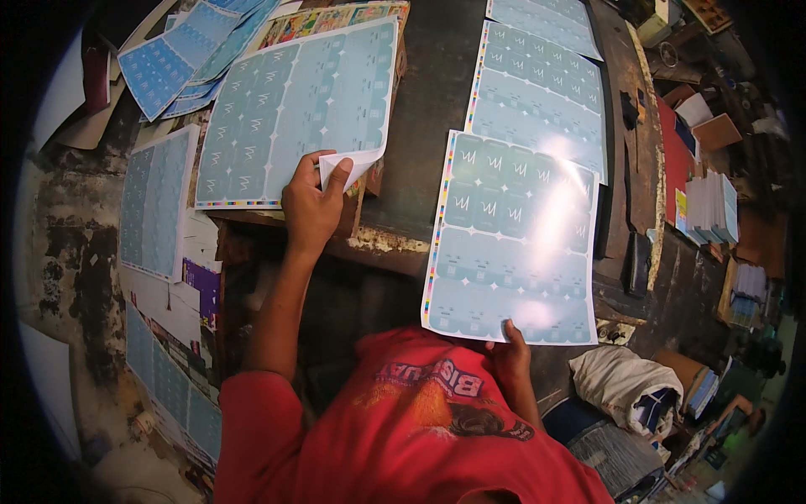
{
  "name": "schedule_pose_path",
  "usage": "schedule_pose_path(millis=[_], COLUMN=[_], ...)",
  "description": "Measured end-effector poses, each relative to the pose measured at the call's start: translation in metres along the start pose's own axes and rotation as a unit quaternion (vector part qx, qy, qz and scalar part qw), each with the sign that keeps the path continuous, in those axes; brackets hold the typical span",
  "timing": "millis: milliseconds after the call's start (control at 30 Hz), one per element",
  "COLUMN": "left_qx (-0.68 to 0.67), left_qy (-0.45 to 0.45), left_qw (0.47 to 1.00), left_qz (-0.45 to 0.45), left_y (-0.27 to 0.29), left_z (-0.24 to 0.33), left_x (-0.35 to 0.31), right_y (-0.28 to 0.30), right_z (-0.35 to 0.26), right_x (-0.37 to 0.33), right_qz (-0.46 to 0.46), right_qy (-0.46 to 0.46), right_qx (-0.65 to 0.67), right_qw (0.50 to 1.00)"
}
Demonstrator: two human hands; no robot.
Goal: The person picks up and places large printed paper sheets on a machine table, lining them up and stacking them.
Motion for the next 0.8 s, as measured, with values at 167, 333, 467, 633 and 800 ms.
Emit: schedule_pose_path(millis=[167, 333, 467, 633, 800], left_qx=[0.055, 0.089, 0.167, 0.062, -0.007], left_qy=[-0.039, -0.074, -0.155, -0.100, -0.064], left_qw=[0.997, 0.993, 0.973, 0.984, 0.983], left_qz=[0.033, 0.023, -0.015, -0.134, -0.170], left_y=[0.004, 0.005, -0.005, -0.014, -0.003], left_z=[0.014, 0.041, 0.053, 0.055, 0.008], left_x=[-0.005, -0.020, -0.031, -0.036, -0.039], right_y=[0.001, -0.024, -0.021, -0.030, -0.051], right_z=[-0.003, -0.029, -0.040, -0.064, -0.087], right_x=[0.003, 0.008, 0.032, 0.045, 0.060], right_qz=[-0.032, -0.126, -0.155, -0.148, -0.160], right_qy=[0.025, 0.070, 0.051, 0.053, 0.078], right_qx=[-0.038, -0.041, -0.017, 0.019, 0.002], right_qw=[0.998, 0.989, 0.986, 0.987, 0.984])
Point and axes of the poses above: each hand's wrist, its own x-axis towards the middle knuckle, its own y-axis out of the back of the hand, z = x × y, the point moved 8 cm from there along x, towards the middle knuckle, and after that the axes turned 14 degrees about -y, right-handed, at the moved point
